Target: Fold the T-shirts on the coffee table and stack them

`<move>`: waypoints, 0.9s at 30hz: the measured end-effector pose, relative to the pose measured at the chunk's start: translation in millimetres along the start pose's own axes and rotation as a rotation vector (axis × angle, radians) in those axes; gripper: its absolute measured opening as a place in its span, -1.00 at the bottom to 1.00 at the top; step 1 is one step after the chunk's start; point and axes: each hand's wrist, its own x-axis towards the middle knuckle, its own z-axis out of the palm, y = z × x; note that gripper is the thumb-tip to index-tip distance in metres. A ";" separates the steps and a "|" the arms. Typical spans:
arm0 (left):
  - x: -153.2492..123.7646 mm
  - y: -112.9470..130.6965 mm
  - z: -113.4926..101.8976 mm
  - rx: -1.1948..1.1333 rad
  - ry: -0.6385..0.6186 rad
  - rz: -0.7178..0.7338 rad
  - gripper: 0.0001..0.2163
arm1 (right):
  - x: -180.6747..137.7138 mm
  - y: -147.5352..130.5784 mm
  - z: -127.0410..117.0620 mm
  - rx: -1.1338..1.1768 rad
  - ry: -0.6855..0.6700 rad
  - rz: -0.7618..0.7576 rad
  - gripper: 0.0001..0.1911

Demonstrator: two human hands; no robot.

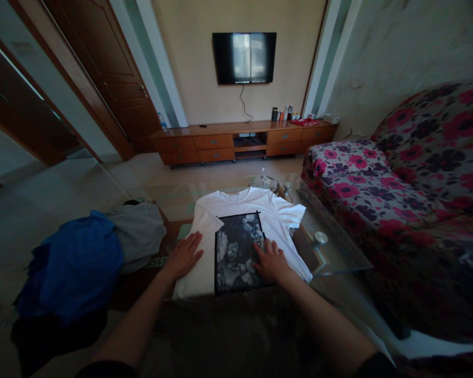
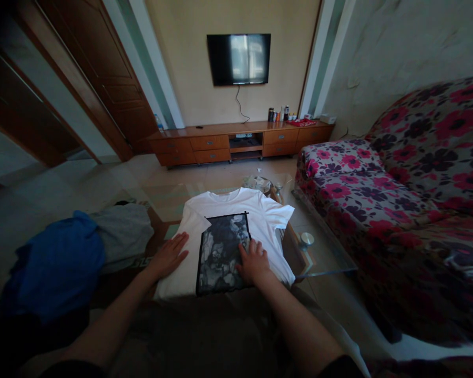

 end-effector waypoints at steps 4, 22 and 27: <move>5.7 14.1 -4.5 0.041 0.086 -0.037 -0.46 | 19.1 25.5 -14.9 0.138 0.064 -0.005 -0.34; 16.9 29.6 18.0 0.067 0.130 -0.139 -0.39 | 91.2 124.1 -18.6 0.729 0.616 0.876 -0.39; 11.7 24.6 15.5 0.061 0.135 -0.123 -0.39 | 103.0 131.9 -26.0 0.942 0.718 0.736 -0.69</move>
